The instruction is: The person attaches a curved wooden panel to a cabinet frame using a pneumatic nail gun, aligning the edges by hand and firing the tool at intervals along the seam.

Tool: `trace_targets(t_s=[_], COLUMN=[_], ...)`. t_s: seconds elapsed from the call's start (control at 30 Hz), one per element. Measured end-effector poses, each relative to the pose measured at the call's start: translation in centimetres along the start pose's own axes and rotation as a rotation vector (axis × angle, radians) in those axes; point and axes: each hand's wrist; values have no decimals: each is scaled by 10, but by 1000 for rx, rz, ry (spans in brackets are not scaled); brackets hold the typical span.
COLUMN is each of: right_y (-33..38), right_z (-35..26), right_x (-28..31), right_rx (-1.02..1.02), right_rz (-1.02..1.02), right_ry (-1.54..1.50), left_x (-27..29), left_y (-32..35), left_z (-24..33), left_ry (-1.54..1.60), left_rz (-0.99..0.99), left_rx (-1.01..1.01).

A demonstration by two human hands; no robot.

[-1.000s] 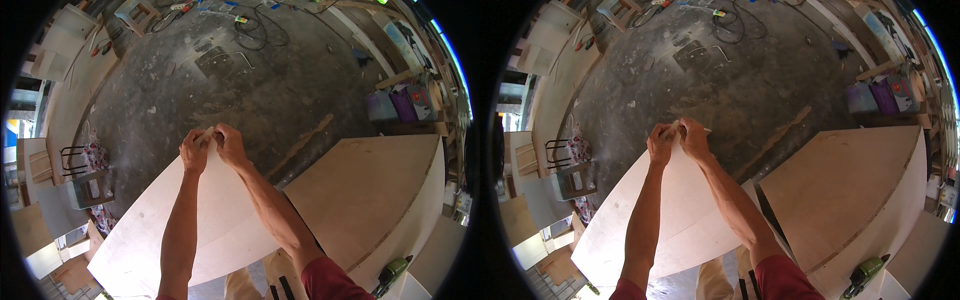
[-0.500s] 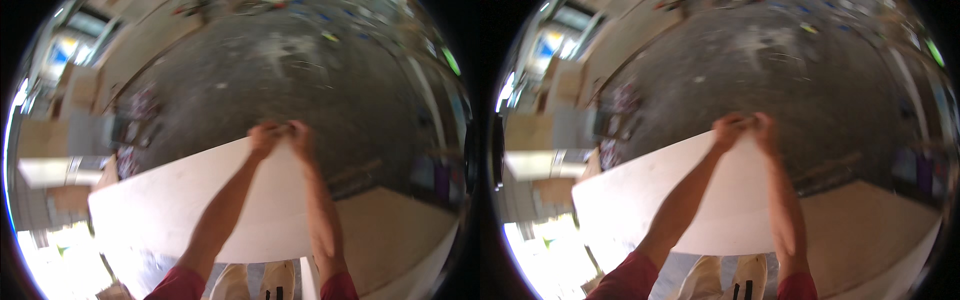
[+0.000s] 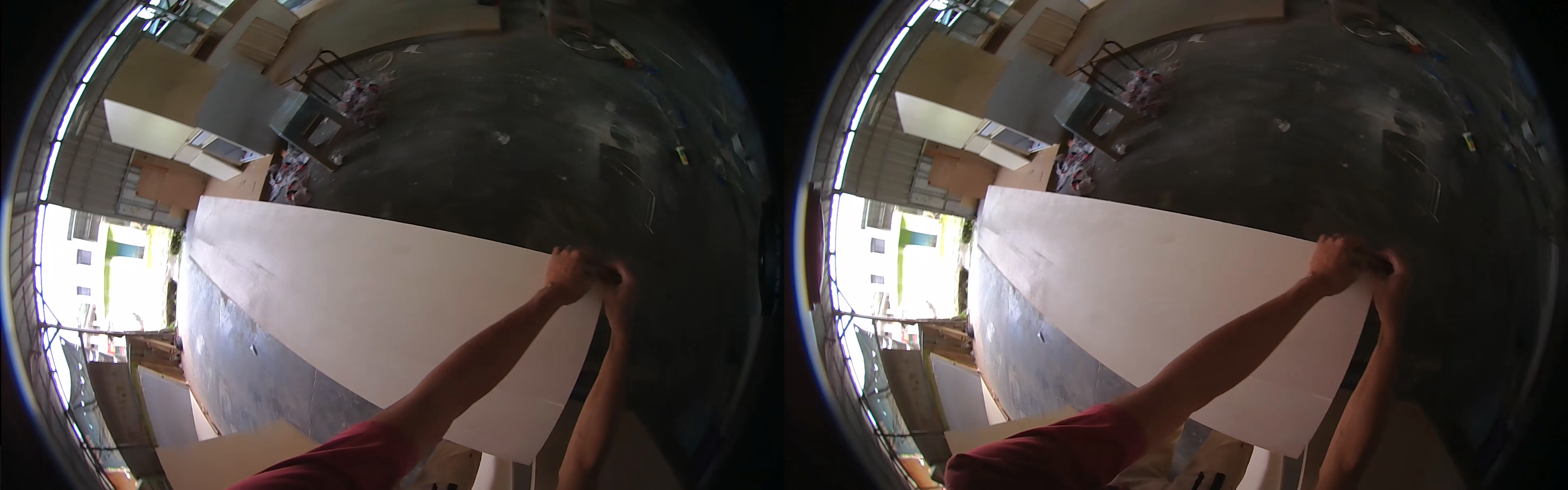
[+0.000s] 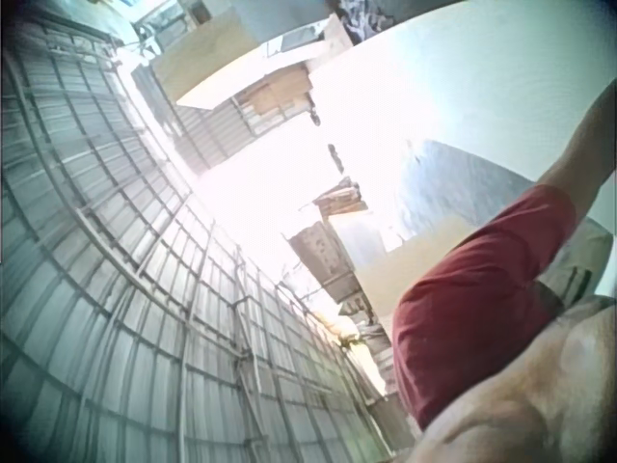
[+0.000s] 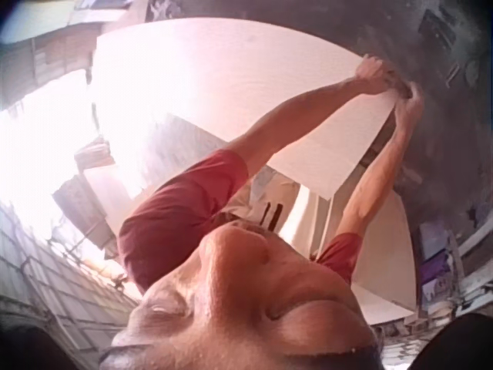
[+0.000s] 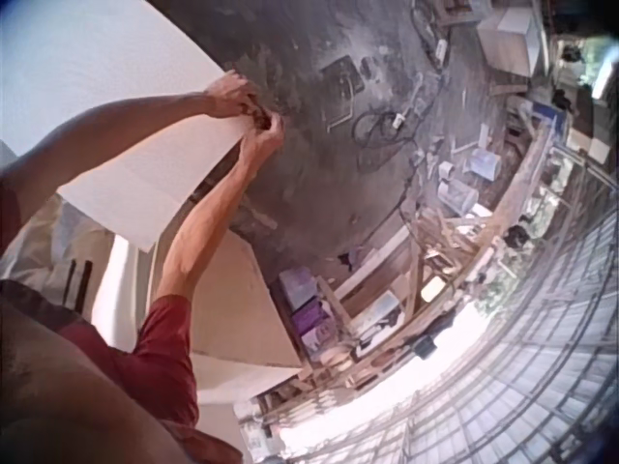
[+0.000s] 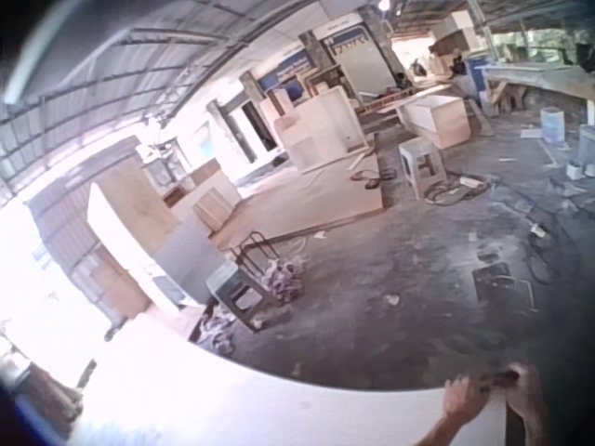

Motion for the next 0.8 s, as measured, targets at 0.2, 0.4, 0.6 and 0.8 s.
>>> trace_targets(t_s=[0.2,0.4,0.6,0.8], right_y=[1,17,31,35], right_z=[5,20,-29,-19], right_x=[6,-15,-42,-33], right_rx=[-65,-114,-280,-105], right_rz=[49,268,450,498], right_ry=[15,130,360,611], left_x=[-2,3,1,13], left_y=[-3,5,8,9], left_z=[6,10,9,25], left_ry=[14,58,61,13], left_rz=[11,12,-16,-54], left_rx=[-28,53,94,39])
Point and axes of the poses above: each hand's wrist, its own y-axis away from the middle knuckle, its own x-axis out of the back of the hand, z = x × y
